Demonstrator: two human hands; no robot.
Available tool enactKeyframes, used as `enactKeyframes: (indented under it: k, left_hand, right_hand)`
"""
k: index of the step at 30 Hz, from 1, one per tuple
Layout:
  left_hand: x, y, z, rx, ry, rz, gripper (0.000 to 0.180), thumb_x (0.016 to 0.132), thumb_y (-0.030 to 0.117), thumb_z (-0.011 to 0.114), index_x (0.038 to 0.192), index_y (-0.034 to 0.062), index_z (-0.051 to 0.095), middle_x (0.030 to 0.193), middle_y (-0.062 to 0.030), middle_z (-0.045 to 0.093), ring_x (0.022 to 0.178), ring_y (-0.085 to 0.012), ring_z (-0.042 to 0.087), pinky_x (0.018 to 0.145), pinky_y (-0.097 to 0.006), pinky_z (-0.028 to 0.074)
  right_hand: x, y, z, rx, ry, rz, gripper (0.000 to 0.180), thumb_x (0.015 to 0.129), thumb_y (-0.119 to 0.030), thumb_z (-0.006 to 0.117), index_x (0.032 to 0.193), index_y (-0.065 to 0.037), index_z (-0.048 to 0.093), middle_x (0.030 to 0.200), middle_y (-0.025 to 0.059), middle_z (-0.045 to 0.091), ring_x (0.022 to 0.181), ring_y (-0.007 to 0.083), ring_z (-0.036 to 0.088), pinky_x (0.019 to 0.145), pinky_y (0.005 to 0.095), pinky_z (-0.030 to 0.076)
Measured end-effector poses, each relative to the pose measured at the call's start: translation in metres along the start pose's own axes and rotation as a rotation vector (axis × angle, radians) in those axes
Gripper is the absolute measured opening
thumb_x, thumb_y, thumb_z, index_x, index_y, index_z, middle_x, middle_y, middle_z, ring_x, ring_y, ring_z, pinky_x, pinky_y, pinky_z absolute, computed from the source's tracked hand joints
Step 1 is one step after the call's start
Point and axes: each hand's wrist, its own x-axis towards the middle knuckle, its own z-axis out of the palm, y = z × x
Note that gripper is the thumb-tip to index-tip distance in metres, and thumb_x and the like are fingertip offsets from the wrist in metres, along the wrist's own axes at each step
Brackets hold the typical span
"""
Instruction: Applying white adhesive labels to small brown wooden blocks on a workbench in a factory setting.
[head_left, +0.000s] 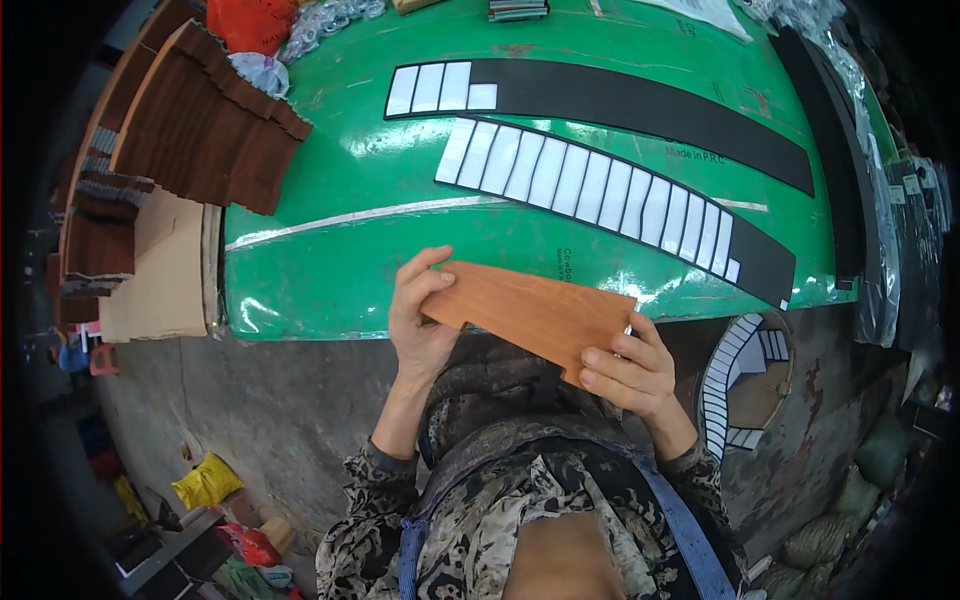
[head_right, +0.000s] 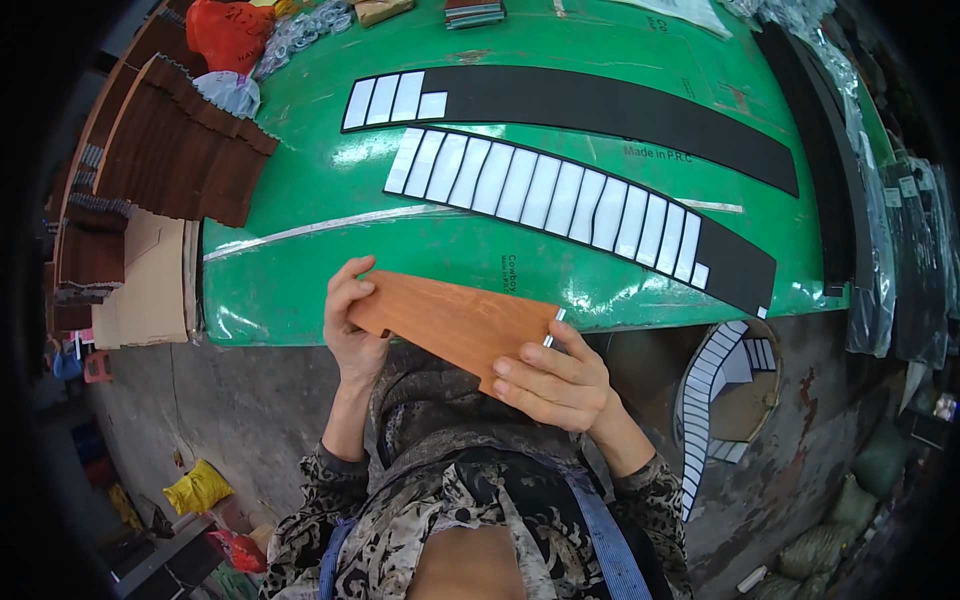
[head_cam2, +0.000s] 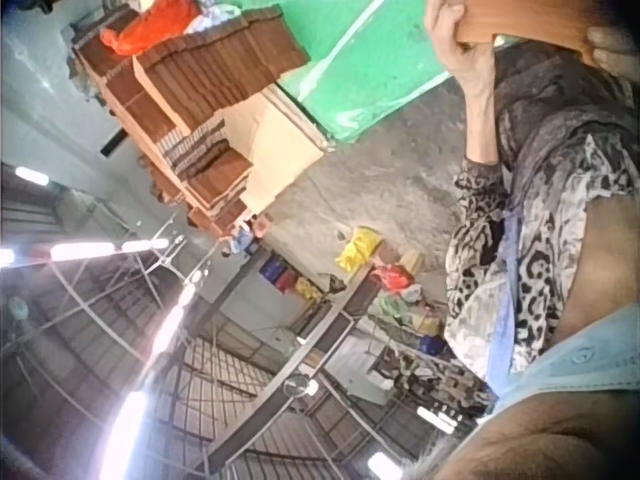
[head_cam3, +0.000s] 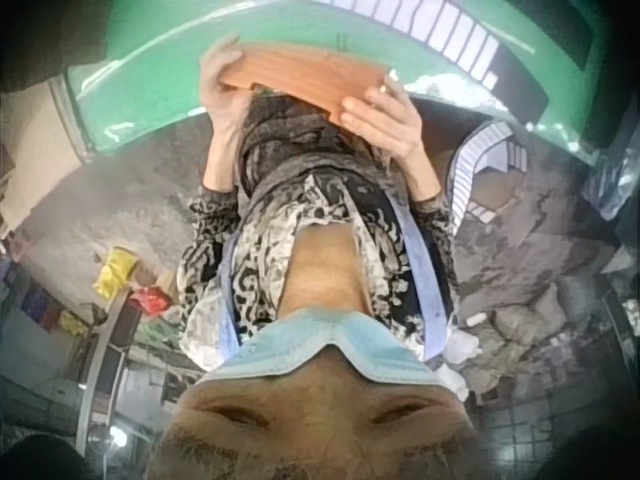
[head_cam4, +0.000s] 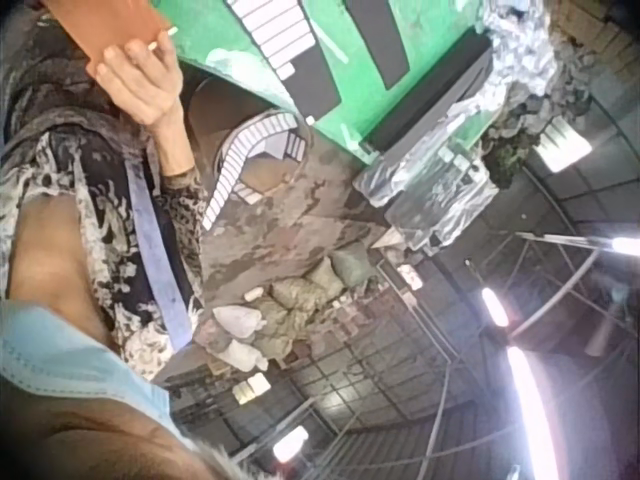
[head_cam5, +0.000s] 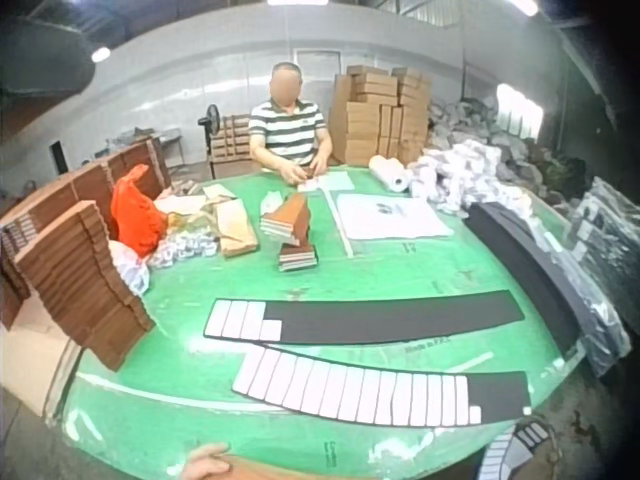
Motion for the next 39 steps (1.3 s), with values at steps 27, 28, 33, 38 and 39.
enactKeyframes:
  k: [27, 28, 33, 38, 39]
  left_hand:
    - [-0.008, -0.043, 0.023, 0.122, -0.169, -0.466, 0.035, 0.061, -0.012, 0.068, 0.093, -0.0003, 0.057, 0.093, -0.0098, 0.059, 0.089, -0.0203, 0.059, 0.080, -0.031, 0.047]
    - [-0.009, -0.044, 0.023, 0.102, -0.155, -0.490, 0.036, 0.061, -0.013, 0.068, 0.093, 0.0000, 0.057, 0.094, -0.0101, 0.059, 0.089, -0.0204, 0.058, 0.080, -0.031, 0.047]
    - [-0.009, -0.047, 0.018, 0.132, -0.189, -0.365, 0.036, 0.061, -0.012, 0.069, 0.092, 0.0005, 0.057, 0.094, -0.0104, 0.058, 0.091, -0.0217, 0.056, 0.081, -0.033, 0.046]
    - [0.008, -0.035, 0.019, 0.303, -0.269, -0.278, 0.035, 0.061, -0.003, 0.073, 0.092, 0.0022, 0.058, 0.097, -0.0102, 0.060, 0.091, -0.0271, 0.055, 0.080, -0.035, 0.045]
    - [0.017, -0.029, 0.024, 0.390, -0.370, -0.110, 0.036, 0.061, 0.003, 0.075, 0.093, 0.0034, 0.059, 0.097, -0.0092, 0.060, 0.090, -0.0281, 0.055, 0.078, -0.036, 0.044]
  right_hand:
    - [-0.061, 0.146, -0.137, -0.434, -0.260, 0.727, 0.025, 0.065, -0.006, 0.071, 0.088, -0.004, 0.060, 0.084, 0.0078, 0.059, 0.081, 0.0268, 0.057, 0.069, 0.0355, 0.048]
    - [-0.062, 0.149, -0.137, -0.415, -0.355, 0.713, 0.027, 0.065, -0.007, 0.071, 0.090, -0.004, 0.060, 0.085, 0.0079, 0.059, 0.082, 0.0266, 0.057, 0.069, 0.0358, 0.048]
    - [-0.067, 0.162, -0.133, -0.388, -0.469, 0.660, 0.029, 0.065, -0.008, 0.071, 0.091, -0.003, 0.058, 0.088, 0.0082, 0.059, 0.081, 0.0263, 0.057, 0.068, 0.0361, 0.049]
    - [-0.067, 0.157, -0.133, -0.549, -0.587, 0.373, 0.026, 0.069, -0.006, 0.064, 0.093, 0.000, 0.056, 0.090, 0.0103, 0.059, 0.079, 0.0243, 0.059, 0.062, 0.0315, 0.051]
    - [-0.070, 0.156, -0.134, -0.536, -0.580, 0.370, 0.026, 0.069, -0.006, 0.064, 0.093, 0.000, 0.056, 0.090, 0.0103, 0.059, 0.079, 0.0243, 0.059, 0.062, 0.0315, 0.051]
